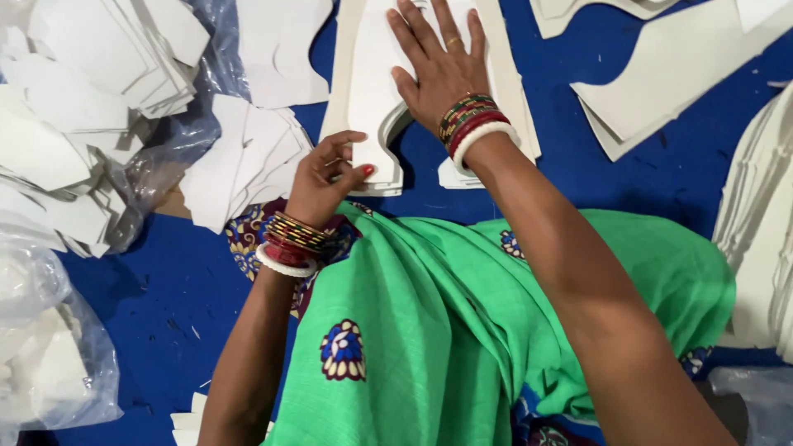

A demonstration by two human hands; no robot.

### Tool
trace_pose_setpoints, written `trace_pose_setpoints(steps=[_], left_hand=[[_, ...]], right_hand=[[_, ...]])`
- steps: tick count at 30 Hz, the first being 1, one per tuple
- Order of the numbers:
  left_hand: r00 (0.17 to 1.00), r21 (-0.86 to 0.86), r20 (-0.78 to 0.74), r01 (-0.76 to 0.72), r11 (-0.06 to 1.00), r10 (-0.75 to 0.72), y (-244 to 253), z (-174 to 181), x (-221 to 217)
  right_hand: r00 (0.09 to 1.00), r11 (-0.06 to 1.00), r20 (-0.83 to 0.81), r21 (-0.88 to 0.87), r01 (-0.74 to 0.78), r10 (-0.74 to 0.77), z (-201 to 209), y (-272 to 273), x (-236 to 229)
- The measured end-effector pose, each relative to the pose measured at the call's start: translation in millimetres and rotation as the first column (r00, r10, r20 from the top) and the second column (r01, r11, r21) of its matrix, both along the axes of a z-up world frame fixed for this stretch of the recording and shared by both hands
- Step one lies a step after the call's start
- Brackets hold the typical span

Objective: The person sorts and matches white shoe upper components on a blue floor surface.

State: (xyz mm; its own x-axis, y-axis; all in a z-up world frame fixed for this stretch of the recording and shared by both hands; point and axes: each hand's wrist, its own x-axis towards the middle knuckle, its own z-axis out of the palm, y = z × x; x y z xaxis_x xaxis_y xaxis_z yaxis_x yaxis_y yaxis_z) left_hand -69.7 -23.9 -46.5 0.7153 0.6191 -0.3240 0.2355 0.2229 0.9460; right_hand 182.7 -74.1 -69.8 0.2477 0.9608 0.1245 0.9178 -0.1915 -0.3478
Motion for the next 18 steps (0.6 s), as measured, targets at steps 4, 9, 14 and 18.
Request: trace_pose_setpoints(steps=[4, 9, 14, 18], left_hand=[[0.998, -0.021, -0.042, -0.04, 0.999, 0.039, 0.6, -8.7, -6.5], [0.998, -0.044, -0.055, 0.03, 0.999, -0.032, 4.4, 22.9, 3.4], [0.992, 0.063, -0.12, 0.043, 0.997, -0.036, 1.4, 33.0, 10.3], [0.996, 0.101, -0.094, 0.024, 0.995, -0.014, -1.0, 14.6, 3.3]], right_hand=[[1.0, 1.0, -0.015, 0.021, 0.008, -0.007, -3.9, -1.8, -1.2], [0.998, 0.998, 0.057, 0.07, 0.006, -0.01, -8.4, 0.5, -1.4], [0.997, 0.997, 0.071, 0.081, 0.014, -0.019, -8.8, 0.8, -1.9], [0.999, 0.999, 0.025, 0.049, 0.018, -0.02, -3.6, 0.8, -3.1]])
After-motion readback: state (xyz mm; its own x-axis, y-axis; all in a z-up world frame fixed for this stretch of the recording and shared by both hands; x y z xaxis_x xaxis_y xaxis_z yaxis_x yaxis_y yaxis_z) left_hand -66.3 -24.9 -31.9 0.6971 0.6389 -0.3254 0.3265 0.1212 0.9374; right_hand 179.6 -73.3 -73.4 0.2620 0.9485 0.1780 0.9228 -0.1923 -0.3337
